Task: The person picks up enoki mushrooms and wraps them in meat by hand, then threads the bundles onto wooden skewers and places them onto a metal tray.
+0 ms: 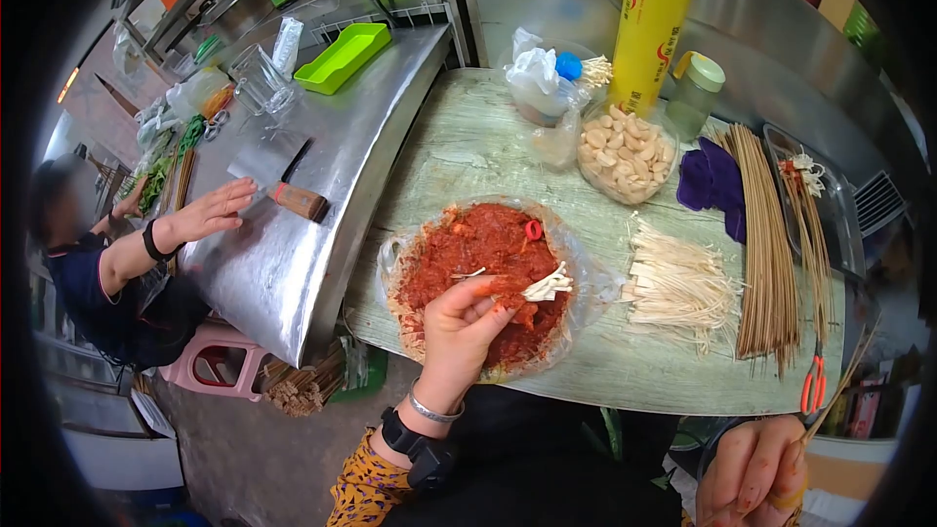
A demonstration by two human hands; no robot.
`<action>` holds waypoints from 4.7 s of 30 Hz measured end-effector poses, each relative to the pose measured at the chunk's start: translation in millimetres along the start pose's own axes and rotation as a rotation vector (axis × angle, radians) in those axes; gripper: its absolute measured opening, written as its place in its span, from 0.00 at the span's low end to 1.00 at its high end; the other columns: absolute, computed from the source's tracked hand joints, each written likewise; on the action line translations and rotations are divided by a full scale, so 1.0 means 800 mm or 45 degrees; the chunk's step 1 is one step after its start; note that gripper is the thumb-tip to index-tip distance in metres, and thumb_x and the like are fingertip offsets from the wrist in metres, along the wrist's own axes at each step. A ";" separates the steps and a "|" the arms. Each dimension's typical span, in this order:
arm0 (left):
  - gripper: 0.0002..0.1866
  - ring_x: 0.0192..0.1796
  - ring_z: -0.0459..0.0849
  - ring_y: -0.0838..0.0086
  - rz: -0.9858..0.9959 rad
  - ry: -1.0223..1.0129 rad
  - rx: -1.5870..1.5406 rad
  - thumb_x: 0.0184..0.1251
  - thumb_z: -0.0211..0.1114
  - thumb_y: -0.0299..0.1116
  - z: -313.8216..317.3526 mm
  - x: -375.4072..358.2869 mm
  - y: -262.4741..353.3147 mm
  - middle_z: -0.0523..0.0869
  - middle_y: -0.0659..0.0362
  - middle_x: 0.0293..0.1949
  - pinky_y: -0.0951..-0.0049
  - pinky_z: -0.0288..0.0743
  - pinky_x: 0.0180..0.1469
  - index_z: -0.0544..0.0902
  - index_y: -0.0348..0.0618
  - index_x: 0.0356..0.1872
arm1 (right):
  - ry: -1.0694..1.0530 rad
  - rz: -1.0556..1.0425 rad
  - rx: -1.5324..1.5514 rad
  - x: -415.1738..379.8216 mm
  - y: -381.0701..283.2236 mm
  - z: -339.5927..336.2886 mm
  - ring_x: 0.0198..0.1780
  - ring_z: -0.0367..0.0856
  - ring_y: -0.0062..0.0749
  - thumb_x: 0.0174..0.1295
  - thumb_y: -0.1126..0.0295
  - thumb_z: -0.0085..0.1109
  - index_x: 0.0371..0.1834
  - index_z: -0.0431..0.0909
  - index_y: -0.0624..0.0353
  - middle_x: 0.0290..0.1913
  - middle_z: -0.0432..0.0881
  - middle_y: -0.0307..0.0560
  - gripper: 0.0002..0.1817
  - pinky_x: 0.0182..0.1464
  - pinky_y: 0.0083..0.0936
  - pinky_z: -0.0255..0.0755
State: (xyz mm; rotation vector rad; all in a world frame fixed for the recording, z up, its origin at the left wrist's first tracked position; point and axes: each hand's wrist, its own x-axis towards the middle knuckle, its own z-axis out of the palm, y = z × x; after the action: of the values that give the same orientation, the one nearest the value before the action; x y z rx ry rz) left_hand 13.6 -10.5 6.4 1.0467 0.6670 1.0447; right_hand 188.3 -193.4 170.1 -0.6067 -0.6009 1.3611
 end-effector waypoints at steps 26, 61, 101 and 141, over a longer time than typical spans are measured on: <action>0.12 0.41 0.85 0.68 0.044 0.042 0.006 0.57 0.62 0.15 -0.005 0.003 -0.008 0.84 0.50 0.41 0.71 0.81 0.45 0.77 0.31 0.43 | 0.230 0.098 -0.321 0.047 0.067 -0.078 0.27 0.81 0.34 0.69 0.58 0.46 0.33 0.72 0.65 0.31 0.78 0.52 0.19 0.30 0.26 0.78; 0.14 0.41 0.83 0.77 0.021 0.014 0.036 0.57 0.61 0.16 -0.006 0.000 -0.002 0.83 0.56 0.41 0.80 0.79 0.43 0.77 0.30 0.47 | 0.025 -0.162 -0.571 0.048 0.073 -0.073 0.32 0.80 0.38 0.68 0.63 0.49 0.39 0.74 0.69 0.39 0.74 0.55 0.16 0.36 0.29 0.78; 0.16 0.46 0.83 0.72 -0.271 -0.200 -0.130 0.58 0.58 0.14 0.003 -0.005 0.011 0.83 0.52 0.45 0.74 0.79 0.49 0.77 0.29 0.49 | 0.131 -0.078 -0.873 0.077 0.047 -0.103 0.35 0.81 0.36 0.70 0.69 0.45 0.38 0.76 0.71 0.39 0.75 0.50 0.14 0.41 0.26 0.76; 0.16 0.50 0.82 0.62 -0.290 0.176 -0.560 0.64 0.51 0.18 0.022 -0.009 0.015 0.81 0.51 0.48 0.70 0.81 0.48 0.74 0.33 0.52 | 0.308 -0.252 -0.331 0.064 0.126 -0.118 0.41 0.80 0.39 0.66 0.67 0.48 0.41 0.76 0.70 0.39 0.75 0.49 0.14 0.46 0.31 0.75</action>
State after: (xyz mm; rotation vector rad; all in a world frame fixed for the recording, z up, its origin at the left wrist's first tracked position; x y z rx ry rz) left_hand 21.5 -22.3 23.7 0.5091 0.6146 1.0096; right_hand 190.0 -136.2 34.9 -0.8840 -0.6277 1.0131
